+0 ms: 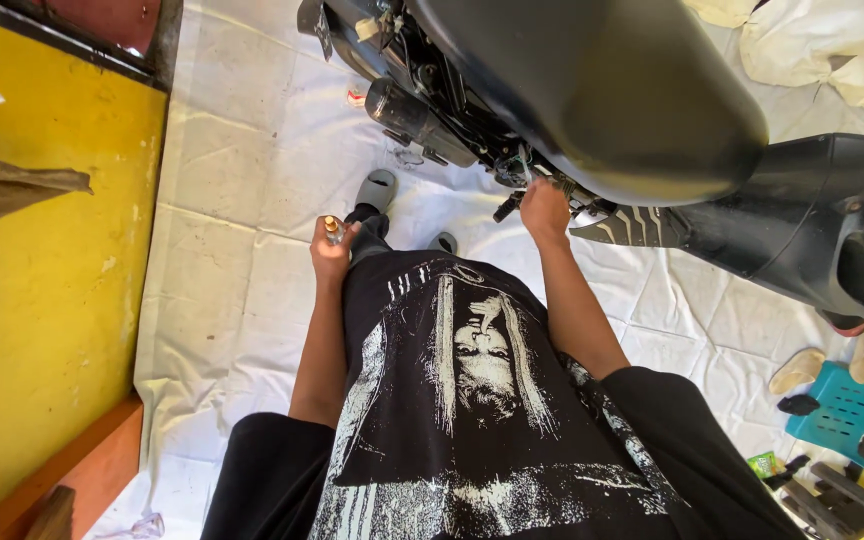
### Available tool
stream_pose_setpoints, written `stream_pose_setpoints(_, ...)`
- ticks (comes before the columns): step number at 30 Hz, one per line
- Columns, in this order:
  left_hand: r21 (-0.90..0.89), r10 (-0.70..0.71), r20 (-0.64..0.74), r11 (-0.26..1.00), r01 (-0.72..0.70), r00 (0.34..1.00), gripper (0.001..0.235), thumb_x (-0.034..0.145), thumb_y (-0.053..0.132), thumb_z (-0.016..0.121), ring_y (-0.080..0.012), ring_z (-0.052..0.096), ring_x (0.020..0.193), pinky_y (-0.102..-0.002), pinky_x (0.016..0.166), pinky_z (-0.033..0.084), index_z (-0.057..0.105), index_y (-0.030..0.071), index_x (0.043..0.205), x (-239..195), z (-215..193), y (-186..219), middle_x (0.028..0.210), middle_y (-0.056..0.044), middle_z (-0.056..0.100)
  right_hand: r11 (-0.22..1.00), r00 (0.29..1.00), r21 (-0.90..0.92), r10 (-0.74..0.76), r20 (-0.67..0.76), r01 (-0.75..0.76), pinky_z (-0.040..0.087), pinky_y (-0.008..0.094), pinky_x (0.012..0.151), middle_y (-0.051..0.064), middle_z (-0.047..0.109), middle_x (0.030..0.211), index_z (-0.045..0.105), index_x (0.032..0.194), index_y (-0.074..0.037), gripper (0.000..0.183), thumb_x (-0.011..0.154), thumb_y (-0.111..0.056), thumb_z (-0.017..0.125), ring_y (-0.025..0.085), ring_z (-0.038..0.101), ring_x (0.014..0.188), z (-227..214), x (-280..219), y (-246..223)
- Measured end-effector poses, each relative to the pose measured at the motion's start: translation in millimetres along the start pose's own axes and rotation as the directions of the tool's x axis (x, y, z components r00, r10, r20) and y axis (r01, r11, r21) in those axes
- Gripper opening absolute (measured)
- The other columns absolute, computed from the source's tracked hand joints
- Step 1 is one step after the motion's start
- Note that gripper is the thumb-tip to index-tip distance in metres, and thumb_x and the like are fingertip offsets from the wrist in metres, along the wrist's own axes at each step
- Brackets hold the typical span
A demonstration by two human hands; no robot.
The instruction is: The person works on the rear section of a motorcycle, using a screwdriver to manipulate components under the seat. They hold a bottle in their left hand while using the screwdriver with their right hand to adjust parts near the seat hinge and wiring.
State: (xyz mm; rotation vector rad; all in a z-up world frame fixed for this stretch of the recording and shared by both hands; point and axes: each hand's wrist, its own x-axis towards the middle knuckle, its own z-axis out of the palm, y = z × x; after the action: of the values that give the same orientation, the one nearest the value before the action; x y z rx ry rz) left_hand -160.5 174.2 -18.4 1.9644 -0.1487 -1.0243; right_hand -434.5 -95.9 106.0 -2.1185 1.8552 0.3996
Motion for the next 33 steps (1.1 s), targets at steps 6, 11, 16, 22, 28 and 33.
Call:
stream_pose_setpoints(6, 0.051, 0.014, 0.111, 0.998, -0.02, 0.994, 0.042, 0.083, 0.046, 0.085, -0.0396, 0.066, 0.111, -0.046, 0.099, 0.049, 0.062, 0.021, 0.106, 0.9, -6.2, 24.7, 0.104, -0.012, 0.073, 0.998, 0.998, 0.038, 0.058, 0.008, -0.058, 0.057, 0.058, 0.088, 0.027, 0.073, 0.099, 0.067, 0.107, -0.01, 0.03, 0.104, -0.027, 0.042, 0.049, 0.07, 0.103, -3.2, 3.8, -4.0)
stream_pose_setpoints(11, 0.159, 0.032, 0.194, 0.985, -0.064, 0.98, 0.044, 0.082, 0.05, 0.085, -0.0394, 0.066, 0.11, -0.047, 0.097, 0.05, 0.061, 0.02, 0.104, 28.3, -3.2, 23.6, 0.102, -0.012, 0.073, 0.989, 0.996, 0.115, 0.089, 0.021, -0.09, 0.055, 0.06, 0.09, 0.031, 0.071, 0.1, 0.064, 0.113, -0.008, 0.028, 0.105, -0.025, 0.043, 0.052, 0.068, 0.105, -3.8, -14.5, -8.3)
stream_pose_setpoints(16, 0.22, 0.012, 0.241, 0.973, -0.067, 0.97, 0.051, 0.079, 0.053, 0.086, -0.0409, 0.064, 0.113, -0.048, 0.097, 0.05, 0.06, 0.021, 0.109, 40.9, -2.2, 20.1, 0.104, -0.015, 0.072, 0.988, 0.997, 0.131, 0.076, 0.012, -0.077, 0.053, 0.058, 0.094, 0.033, 0.07, 0.102, 0.063, 0.113, -0.007, 0.026, 0.105, -0.02, 0.042, 0.052, 0.066, 0.108, 4.1, -13.9, -6.6)
stream_pose_setpoints(22, 0.303, -0.017, 0.37, 0.947, -0.103, 0.929, 0.049, 0.081, 0.052, 0.083, -0.0428, 0.063, 0.116, -0.049, 0.099, 0.051, 0.06, 0.022, 0.112, 57.0, 4.1, 31.0, 0.109, -0.02, 0.071, 0.981, 0.986, 0.096, 0.165, 0.021, -0.166, 0.052, 0.059, 0.096, 0.032, 0.07, 0.105, 0.061, 0.121, -0.012, 0.031, 0.109, -0.03, 0.04, 0.053, 0.066, 0.111, 7.3, -7.9, -5.1)
stream_pose_setpoints(28, 0.356, -0.073, 0.397, 0.931, -0.081, 0.915, 0.052, 0.081, 0.055, 0.082, -0.0427, 0.062, 0.118, -0.048, 0.101, 0.051, 0.06, 0.022, 0.115, 55.9, -1.3, 28.4, 0.112, -0.02, 0.07, 0.972, 0.984, 0.155, 0.168, 0.061, -0.176, 0.05, 0.06, 0.097, 0.033, 0.069, 0.107, 0.057, 0.115, -0.013, 0.027, 0.108, -0.028, 0.036, 0.053, 0.063, 0.114, 11.3, -0.6, -4.6)
stream_pose_setpoints(33, 0.396, -0.046, 0.438, 0.906, -0.147, 0.898, 0.052, 0.083, 0.054, 0.079, -0.0463, 0.061, 0.118, -0.051, 0.1, 0.051, 0.058, 0.023, 0.119, 61.7, -4.8, 36.2, 0.113, -0.025, 0.068, 0.983, 0.985, 0.074, 0.162, 0.064, -0.166, 0.05, 0.057, 0.1, 0.033, 0.069, 0.11, 0.061, 0.118, -0.014, 0.033, 0.11, -0.036, 0.039, 0.052, 0.063, 0.117, 8.1, -9.1, -12.2)
